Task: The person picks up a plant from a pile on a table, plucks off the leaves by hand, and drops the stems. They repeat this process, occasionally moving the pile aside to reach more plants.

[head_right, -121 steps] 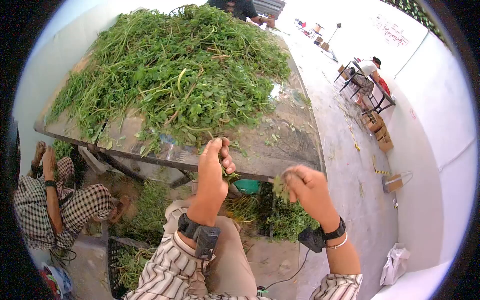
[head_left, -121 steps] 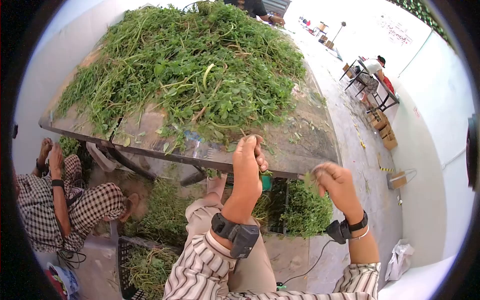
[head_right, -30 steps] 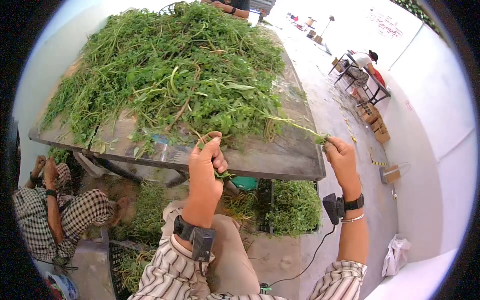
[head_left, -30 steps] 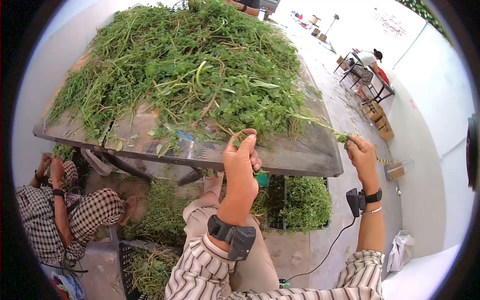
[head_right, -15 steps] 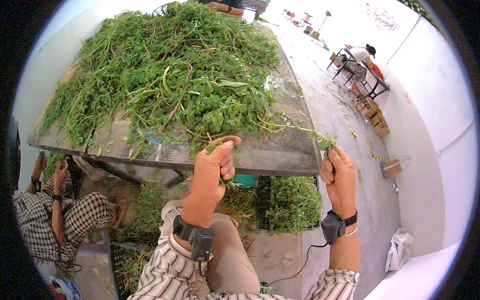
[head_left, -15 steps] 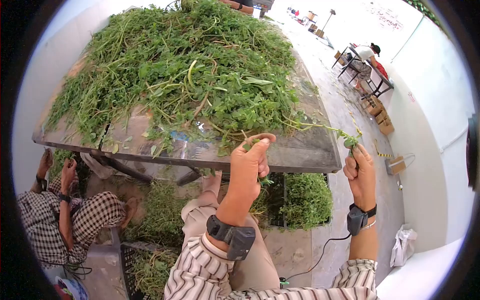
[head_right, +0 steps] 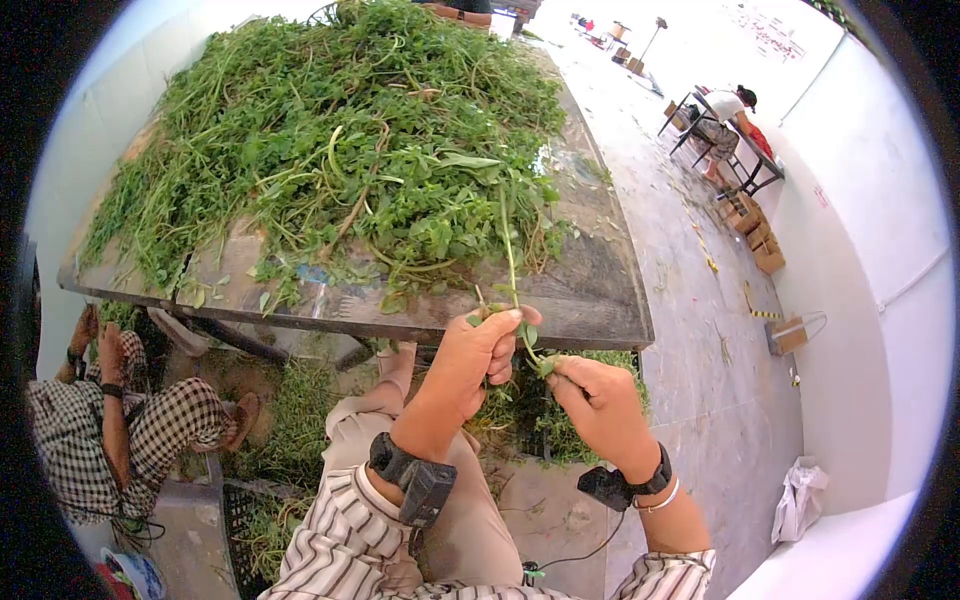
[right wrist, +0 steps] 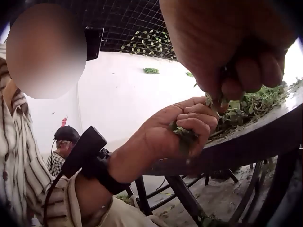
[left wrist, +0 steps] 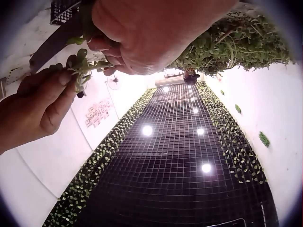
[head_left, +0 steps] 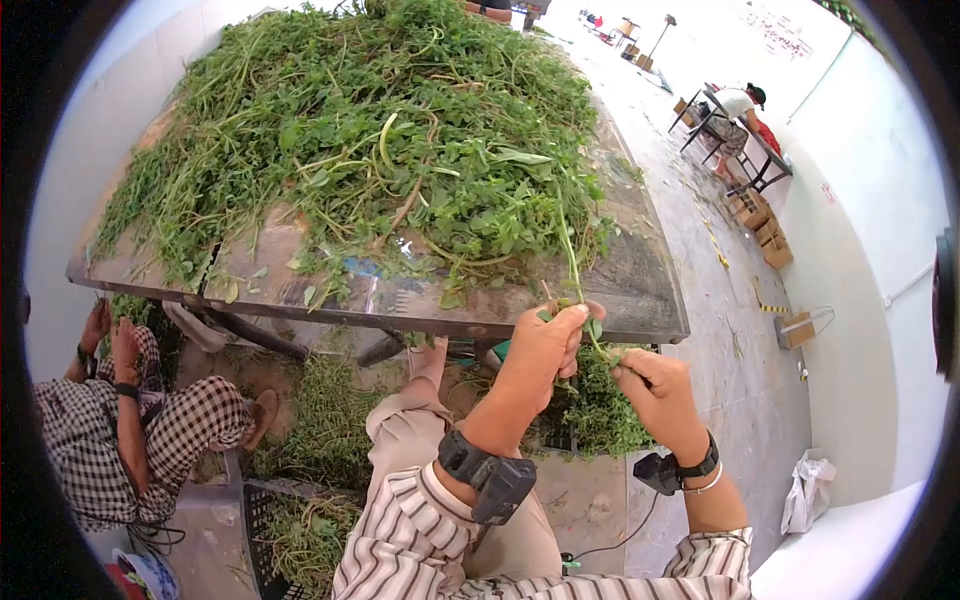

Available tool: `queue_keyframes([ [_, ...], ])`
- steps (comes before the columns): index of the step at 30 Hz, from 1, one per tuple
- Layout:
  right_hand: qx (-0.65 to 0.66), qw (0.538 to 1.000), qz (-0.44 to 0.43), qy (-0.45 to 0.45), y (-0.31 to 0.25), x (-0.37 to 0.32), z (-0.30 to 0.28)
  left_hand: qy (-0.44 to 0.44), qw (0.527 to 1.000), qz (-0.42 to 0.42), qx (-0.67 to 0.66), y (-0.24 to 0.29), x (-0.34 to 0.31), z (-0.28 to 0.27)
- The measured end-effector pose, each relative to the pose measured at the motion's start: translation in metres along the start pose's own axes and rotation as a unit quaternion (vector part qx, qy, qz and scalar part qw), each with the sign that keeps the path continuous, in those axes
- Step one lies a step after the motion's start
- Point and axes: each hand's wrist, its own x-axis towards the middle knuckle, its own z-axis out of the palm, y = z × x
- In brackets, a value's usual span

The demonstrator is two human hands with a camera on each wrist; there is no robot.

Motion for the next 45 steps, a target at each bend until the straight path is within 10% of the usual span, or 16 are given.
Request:
queue_keyframes([
  [19,0.326,0.925,0.188,-0.047,0.014,0.051,-0.005,-0.037,0.992,-0.023,0.117,-0.005,-0.005,0.011],
  [31,0.279,0.939,0.125,0.157,0.004,0.028,0.004,-0.007,0.998,0.013,0.066,-0.009,0.002,0.0],
  [45,0.145,0.956,0.245,0.076,0.074,-0.07,0.029,0.064,0.992,0.105,0.0,0.015,-0.008,-0.001],
])
